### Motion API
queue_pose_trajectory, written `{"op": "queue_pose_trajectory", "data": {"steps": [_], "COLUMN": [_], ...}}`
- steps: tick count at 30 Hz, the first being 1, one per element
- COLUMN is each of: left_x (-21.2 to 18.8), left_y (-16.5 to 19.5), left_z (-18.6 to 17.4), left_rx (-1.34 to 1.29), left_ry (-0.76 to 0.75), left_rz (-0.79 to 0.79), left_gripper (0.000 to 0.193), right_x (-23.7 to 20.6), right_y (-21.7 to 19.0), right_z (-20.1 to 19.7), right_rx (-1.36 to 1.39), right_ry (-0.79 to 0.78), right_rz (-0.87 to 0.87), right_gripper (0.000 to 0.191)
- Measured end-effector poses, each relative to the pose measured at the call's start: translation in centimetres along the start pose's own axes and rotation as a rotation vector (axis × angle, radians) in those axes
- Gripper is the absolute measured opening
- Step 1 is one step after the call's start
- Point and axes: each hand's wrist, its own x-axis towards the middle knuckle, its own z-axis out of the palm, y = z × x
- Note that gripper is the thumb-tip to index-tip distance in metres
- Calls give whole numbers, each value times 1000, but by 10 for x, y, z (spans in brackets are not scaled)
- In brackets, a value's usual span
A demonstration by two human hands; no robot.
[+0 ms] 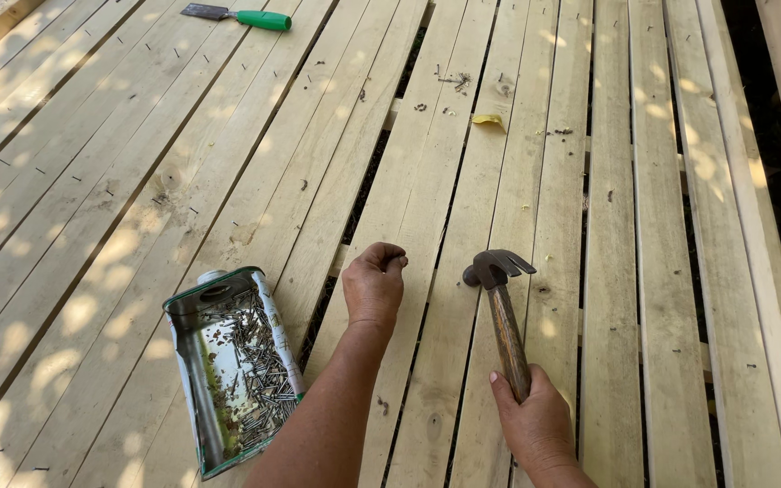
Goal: The person takes nails one at a time from a tin can filled with nails and hammers them into the gaps between wooden slats of a large slatted panel, holding the hammer in one hand while positioning each nail with the other. The person repeats this pick-and-hammer cycle across different spots on the panel.
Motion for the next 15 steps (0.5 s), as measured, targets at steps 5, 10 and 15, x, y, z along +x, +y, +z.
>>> {"op": "queue_pose_trajectory", "data": {"steps": [5,10,15], "left_x": [14,11,5], "left_y": [-30,-48,-48], "left_z": [24,31,34], "left_rx": [131,144,256], "left_ry": [109,183,222], "left_rz": [228,297,354], "left_gripper": [9,7,9], "right_x": [2,4,2], "right_y": [2,5,8], "right_z": [2,-2,-12], "right_rx": [26,56,15], "right_ry": [13,-59,-65], "right_rz": [-17,18,5], "right_gripper": [39,44,46]}}
